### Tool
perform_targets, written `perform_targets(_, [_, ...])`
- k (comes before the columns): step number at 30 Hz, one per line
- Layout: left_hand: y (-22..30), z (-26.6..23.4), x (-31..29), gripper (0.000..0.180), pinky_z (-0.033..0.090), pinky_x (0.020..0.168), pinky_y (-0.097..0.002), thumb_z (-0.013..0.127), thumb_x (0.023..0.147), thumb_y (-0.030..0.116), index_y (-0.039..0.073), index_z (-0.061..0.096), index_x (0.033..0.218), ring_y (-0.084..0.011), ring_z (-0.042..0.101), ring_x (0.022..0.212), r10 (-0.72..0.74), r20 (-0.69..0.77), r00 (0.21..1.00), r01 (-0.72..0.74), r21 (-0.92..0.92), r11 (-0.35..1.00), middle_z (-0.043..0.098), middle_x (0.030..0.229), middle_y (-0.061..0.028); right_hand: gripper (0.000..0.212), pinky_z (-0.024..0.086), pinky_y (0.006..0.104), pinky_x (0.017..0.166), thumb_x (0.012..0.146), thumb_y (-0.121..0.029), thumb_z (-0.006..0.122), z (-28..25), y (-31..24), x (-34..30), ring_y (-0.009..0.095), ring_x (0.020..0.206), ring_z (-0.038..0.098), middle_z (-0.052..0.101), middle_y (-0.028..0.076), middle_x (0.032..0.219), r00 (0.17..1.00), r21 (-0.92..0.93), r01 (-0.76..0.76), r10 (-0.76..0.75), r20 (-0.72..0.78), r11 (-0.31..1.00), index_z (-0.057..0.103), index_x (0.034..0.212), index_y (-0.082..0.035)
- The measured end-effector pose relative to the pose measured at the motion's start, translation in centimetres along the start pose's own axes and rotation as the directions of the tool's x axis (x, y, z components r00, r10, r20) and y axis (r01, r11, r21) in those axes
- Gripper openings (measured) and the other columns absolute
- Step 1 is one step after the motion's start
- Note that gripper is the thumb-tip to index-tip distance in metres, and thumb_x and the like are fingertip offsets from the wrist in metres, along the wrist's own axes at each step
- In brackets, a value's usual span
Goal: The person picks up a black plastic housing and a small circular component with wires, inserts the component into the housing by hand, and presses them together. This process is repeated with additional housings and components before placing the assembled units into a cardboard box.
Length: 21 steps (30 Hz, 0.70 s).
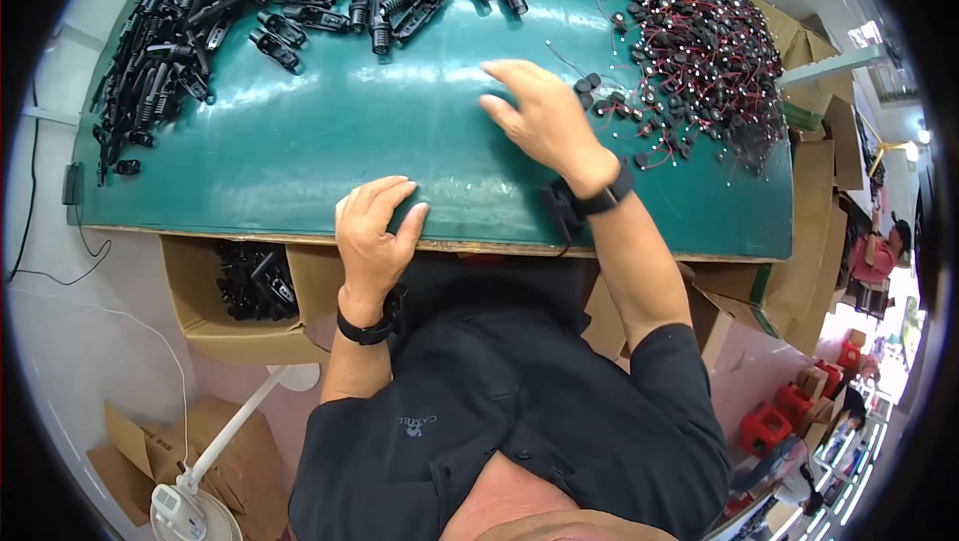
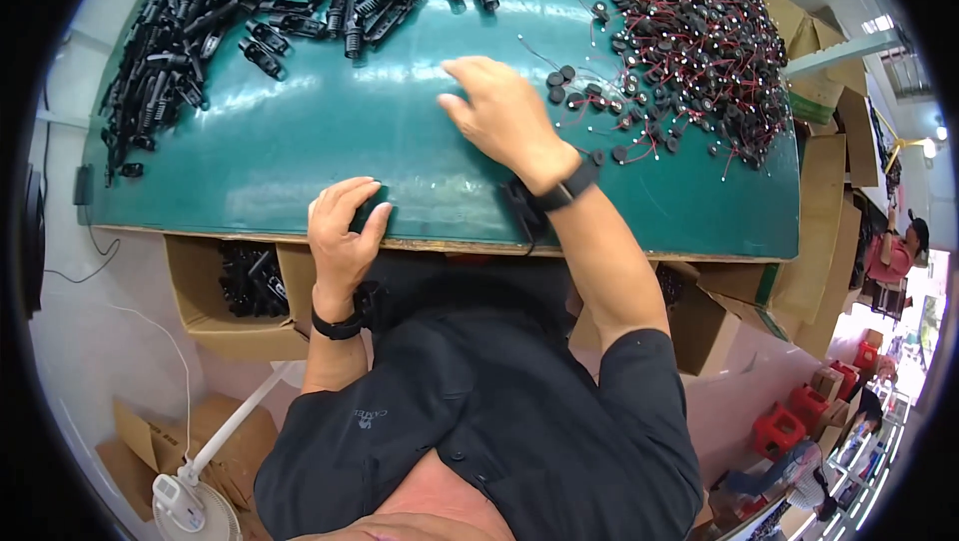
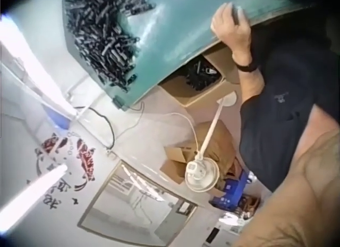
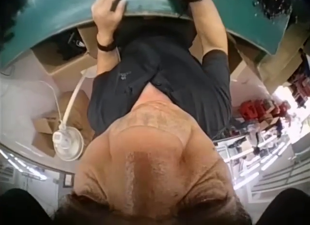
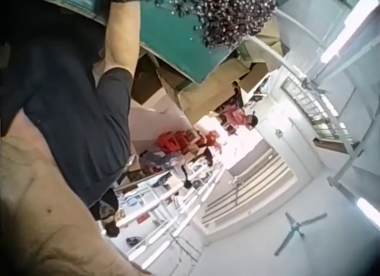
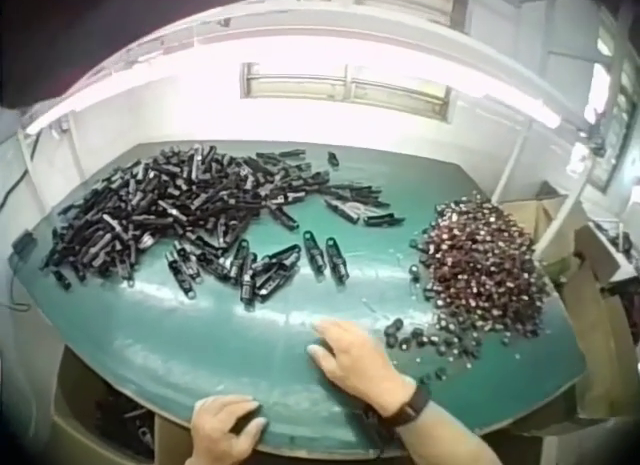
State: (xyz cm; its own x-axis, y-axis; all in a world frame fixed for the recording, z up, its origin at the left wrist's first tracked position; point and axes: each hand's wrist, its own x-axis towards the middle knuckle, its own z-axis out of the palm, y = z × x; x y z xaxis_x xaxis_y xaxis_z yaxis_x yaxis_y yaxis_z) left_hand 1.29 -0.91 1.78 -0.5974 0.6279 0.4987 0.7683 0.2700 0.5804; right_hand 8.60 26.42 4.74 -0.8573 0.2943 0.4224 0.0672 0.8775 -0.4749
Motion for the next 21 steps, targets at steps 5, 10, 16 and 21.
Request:
perform_targets(5, [0.4, -0.2, -0.9, 0.025, 0.050, 0.090, -0.0403, 0.085, 0.082, 0.014, 0.008, 0.077, 0.105, -0.0287, 0.071, 0.101, -0.012, -0.055, 0.998, 0.013, 0.015, 1.000, 0.077, 0.111, -0.0069, 0.039, 0.056, 0.0448, 0.100, 0.095, -0.012, 0.068, 6.6, -0.1, 8.4, 0.039, 0.117, 0.069, 0.070, 0.018, 0.133, 0.978, -0.051, 0.160, -0.165, -0.125, 0.986, 0.069, 0.134, -0.008])
perform_targets(10, [-0.2, -0.4, -1.1, 0.028, 0.051, 0.090, -0.0402, 0.085, 0.082, 0.014, 0.007, 0.077, 0.108, -0.0294, 0.071, 0.103, -0.026, -0.031, 0.999, 0.025, -0.027, 0.999, 0.077, 0.112, -0.0079, 0.030, 0.058, 0.0439, 0.094, 0.091, -0.003, 0.061, 7.9, 0.2, 11.0, 0.035, 0.112, 0.069, 0.070, 0.015, 0.132, 0.993, -0.224, 0.096, -0.077, 0.090, 0.970, 0.073, 0.119, -0.007])
perform_targets(16, [0.1, -0.8, 0.1, 0.045, 0.051, 0.101, -0.0436, 0.086, 0.083, 0.014, 0.006, 0.073, 0.124, -0.0366, 0.067, 0.116, -0.106, -0.053, 0.993, 0.097, -0.159, 0.983, 0.069, 0.131, -0.0172, 0.019, 0.058, 0.0425, 0.088, 0.086, -0.002, 0.063, 5.1, -2.4, 3.1, 0.033, 0.106, 0.070, 0.071, 0.012, 0.130, 0.937, -0.073, 0.212, -0.182, 0.297, 0.974, 0.073, 0.102, -0.005])
perform_targets(21, [0.8, 0.4, 2.6, 0.055, 0.050, 0.106, -0.0458, 0.088, 0.082, 0.017, 0.006, 0.071, 0.132, -0.0404, 0.063, 0.123, -0.040, 0.076, 0.996, 0.049, -0.115, 0.992, 0.062, 0.141, -0.0211, 0.018, 0.059, 0.0437, 0.087, 0.085, -0.002, 0.069, 2.2, -3.5, -2.8, 0.035, 0.100, 0.071, 0.073, 0.012, 0.126, 0.934, 0.200, 0.305, -0.333, 0.129, 0.931, 0.073, 0.102, -0.005])
